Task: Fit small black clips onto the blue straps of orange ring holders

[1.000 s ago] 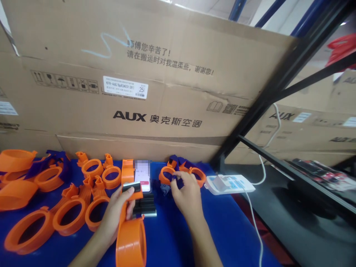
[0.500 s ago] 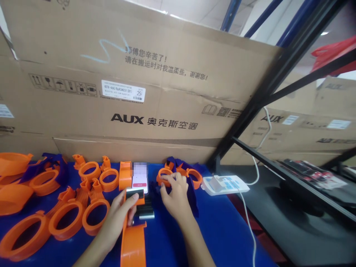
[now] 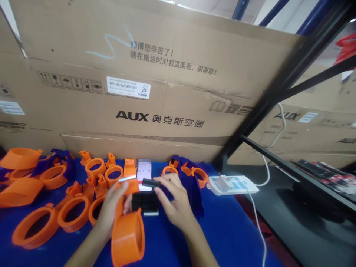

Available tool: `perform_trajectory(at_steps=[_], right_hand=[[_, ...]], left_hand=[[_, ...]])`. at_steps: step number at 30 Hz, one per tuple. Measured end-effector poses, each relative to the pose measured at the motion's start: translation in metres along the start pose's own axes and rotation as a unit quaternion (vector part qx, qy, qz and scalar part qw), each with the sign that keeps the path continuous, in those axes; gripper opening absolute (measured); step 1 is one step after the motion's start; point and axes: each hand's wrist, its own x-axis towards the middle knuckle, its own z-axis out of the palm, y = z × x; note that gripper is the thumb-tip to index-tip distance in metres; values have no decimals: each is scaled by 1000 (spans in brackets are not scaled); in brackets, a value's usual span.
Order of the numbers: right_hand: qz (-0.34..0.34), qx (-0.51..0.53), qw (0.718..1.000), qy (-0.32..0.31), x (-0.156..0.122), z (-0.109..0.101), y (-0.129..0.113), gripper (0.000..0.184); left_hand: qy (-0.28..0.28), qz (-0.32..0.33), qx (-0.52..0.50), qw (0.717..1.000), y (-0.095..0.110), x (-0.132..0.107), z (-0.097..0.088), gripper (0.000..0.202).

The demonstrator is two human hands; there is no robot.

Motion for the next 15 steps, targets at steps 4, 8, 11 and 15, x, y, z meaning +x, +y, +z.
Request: perform_trajectory(at_steps=[4,8,11,15], right_hand=[[15,-43,998,38,3,-10,4,19],[8,-97,991,-97,2,-5,7,12],[4,-128,975,-180,-1,8,7,13],[1,-150,966,-209,-5,28,7,15]], left_hand=[[1,56,-164,985,26,0,-9,28],[-8,97,-181,979,33,0,-16,25],[-14,87,-163,983,33,-1,-18,31],[-1,63,-148,987,32,-4,-13,42]])
